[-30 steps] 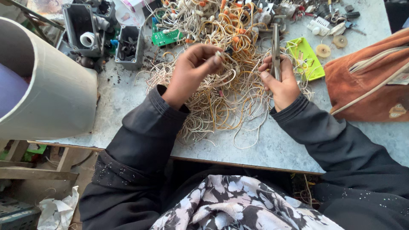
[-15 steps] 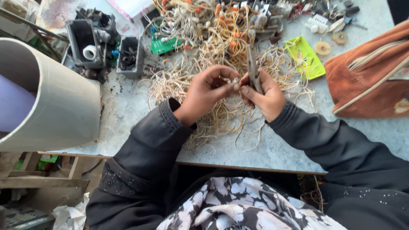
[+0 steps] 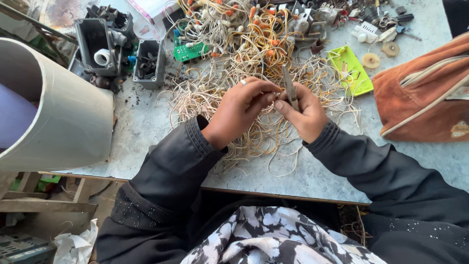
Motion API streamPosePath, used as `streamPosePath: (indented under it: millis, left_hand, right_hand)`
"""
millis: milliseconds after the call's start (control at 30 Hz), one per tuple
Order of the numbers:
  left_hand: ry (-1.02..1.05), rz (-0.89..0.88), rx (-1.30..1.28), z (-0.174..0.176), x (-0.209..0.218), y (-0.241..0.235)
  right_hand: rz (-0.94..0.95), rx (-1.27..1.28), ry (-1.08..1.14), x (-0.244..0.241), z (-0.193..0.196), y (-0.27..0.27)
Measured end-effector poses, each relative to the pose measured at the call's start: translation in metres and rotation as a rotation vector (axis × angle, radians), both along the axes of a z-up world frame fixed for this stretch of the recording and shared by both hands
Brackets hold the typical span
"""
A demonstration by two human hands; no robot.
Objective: The person uses pliers to strip the insulation from multiple small electrical wires. They repeatedly pick up wires from a pile on the table, strip the ends, and place the processed wires into a nearby container.
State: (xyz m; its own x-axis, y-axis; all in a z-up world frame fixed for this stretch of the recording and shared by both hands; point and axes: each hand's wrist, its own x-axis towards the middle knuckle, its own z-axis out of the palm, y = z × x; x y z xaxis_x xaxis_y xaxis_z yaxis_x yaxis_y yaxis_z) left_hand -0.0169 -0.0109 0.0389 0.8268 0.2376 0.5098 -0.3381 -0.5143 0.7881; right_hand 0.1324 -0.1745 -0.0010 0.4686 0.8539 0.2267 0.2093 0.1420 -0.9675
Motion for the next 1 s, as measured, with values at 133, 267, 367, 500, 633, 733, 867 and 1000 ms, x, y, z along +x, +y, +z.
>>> streamPosePath:
  millis: [133, 267, 367, 500, 633, 733, 867, 1000]
  left_hand:
    - [-0.032, -0.077, 0.215, 0.006, -0.003, 0.005]
    - [-0.081, -0.111, 0.431, 0.009, 0.000, 0.017]
    - [-0.038, -0.101, 0.539, 0.011, -0.004, 0.024]
    - [-0.038, -0.071, 0.596, 0.015, -0.007, 0.024]
    - [-0.077, -0.124, 0.543, 0.021, -0.006, 0.025]
    - [-0.079, -0.152, 0.507, 0.020, -0.006, 0.026]
    - [-0.118, -0.123, 0.456, 0.017, -0.007, 0.022]
    - [-0.070, -0.141, 0.208, 0.021, -0.005, 0.013]
  right_hand:
    - [-0.016, 0.005, -0.004, -0.001, 0.000, -0.001]
    - [0.003, -0.060, 0.014, 0.005, 0.004, -0.002]
    - [0.017, -0.080, 0.020, 0.004, 0.007, -0.001]
    - [0.007, -0.084, -0.032, 0.001, 0.012, -0.005]
    - [-0.038, -0.112, -0.134, -0.006, 0.018, -0.009]
    - [-0.027, -0.068, -0.110, -0.012, 0.021, -0.010]
    - [-0.018, -0.060, -0.086, -0.015, 0.027, -0.017]
    - [-0.061, -0.121, -0.178, -0.008, 0.031, -0.014]
